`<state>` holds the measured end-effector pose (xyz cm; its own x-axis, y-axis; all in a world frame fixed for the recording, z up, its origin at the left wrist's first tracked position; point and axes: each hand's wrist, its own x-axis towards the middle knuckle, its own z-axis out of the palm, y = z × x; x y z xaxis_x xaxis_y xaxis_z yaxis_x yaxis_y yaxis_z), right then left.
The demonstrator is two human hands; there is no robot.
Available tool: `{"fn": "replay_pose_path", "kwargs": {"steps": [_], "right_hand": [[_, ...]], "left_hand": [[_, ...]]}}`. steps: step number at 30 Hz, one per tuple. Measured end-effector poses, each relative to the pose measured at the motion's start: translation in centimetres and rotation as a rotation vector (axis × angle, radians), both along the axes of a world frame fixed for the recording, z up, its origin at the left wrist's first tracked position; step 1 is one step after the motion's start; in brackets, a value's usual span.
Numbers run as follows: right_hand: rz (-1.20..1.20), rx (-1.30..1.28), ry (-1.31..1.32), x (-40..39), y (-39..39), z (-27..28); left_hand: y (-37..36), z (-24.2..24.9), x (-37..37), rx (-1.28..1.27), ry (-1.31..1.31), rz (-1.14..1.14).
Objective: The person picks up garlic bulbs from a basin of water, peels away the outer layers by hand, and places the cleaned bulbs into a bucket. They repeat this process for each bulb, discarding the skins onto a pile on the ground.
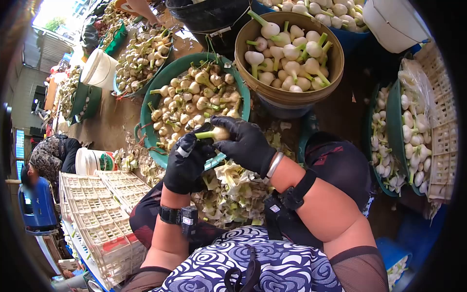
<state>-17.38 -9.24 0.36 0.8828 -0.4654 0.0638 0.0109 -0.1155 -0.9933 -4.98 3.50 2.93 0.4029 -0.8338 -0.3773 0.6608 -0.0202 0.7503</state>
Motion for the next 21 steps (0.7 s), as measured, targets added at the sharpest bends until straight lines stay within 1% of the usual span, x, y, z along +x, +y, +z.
{"fn": "replay_pose_path", "kwargs": {"steps": [1, 2, 3, 5, 6, 8, 9, 11, 12, 16, 18, 19, 20, 21], "right_hand": [[-0.016, 0.41, -0.113, 0.3, 0.2, 0.4], [-0.007, 0.452, -0.087, 0.1, 0.3, 1.1], [-0.002, 0.451, -0.088, -0.1, 0.6, 1.7], [-0.001, 0.349, -0.132, -0.1, 0.8, 2.5], [-0.002, 0.347, -0.133, -0.1, 0.8, 2.3], [-0.055, -0.004, -0.117, -0.2, 0.5, 1.7], [-0.057, -0.006, -0.114, -0.3, 0.6, 1.6], [-0.049, 0.656, -0.158, -0.3, 1.0, 1.5], [-0.051, 0.656, -0.156, -0.3, 0.9, 1.5], [-0.051, 0.725, -0.096, -0.6, 0.9, 1.9], [-0.036, 0.747, -0.059, -0.7, 0.6, 2.1], [0.024, 0.856, -0.007, -0.8, 0.3, 2.1], [0.086, 0.965, 0.046, -0.9, -0.1, 2.0], [0.086, 0.969, 0.044, -1.1, -0.5, 1.8]], "left_hand": [[0.0, 0.2, -0.5, -0.129, 0.082, 0.09], [0.4, -0.9, -0.6, -0.172, 0.002, 0.093], [0.5, -1.2, -1.0, -0.173, 0.0, 0.098], [0.0, -1.2, -1.6, -0.131, -0.164, 0.174], [0.0, -1.4, -1.4, -0.175, -0.161, 0.167], [-0.4, -1.2, -1.5, -0.174, -0.138, 0.148], [-0.5, -1.2, -1.6, -0.167, -0.117, 0.13], [-0.6, -0.9, -1.8, -0.12, -0.145, 0.129], [-0.6, -0.8, -1.8, -0.068, -0.175, 0.132], [-0.2, -1.0, -1.2, -0.037, -0.237, 0.121], [0.1, -1.3, -0.5, 0.025, -0.299, 0.037], [0.2, -1.0, -0.3, 0.027, -0.297, 0.036], [0.2, -0.4, -0.1, 0.079, -0.627, -0.025], [0.1, 0.0, 0.1, 0.134, -0.959, -0.089]]}}
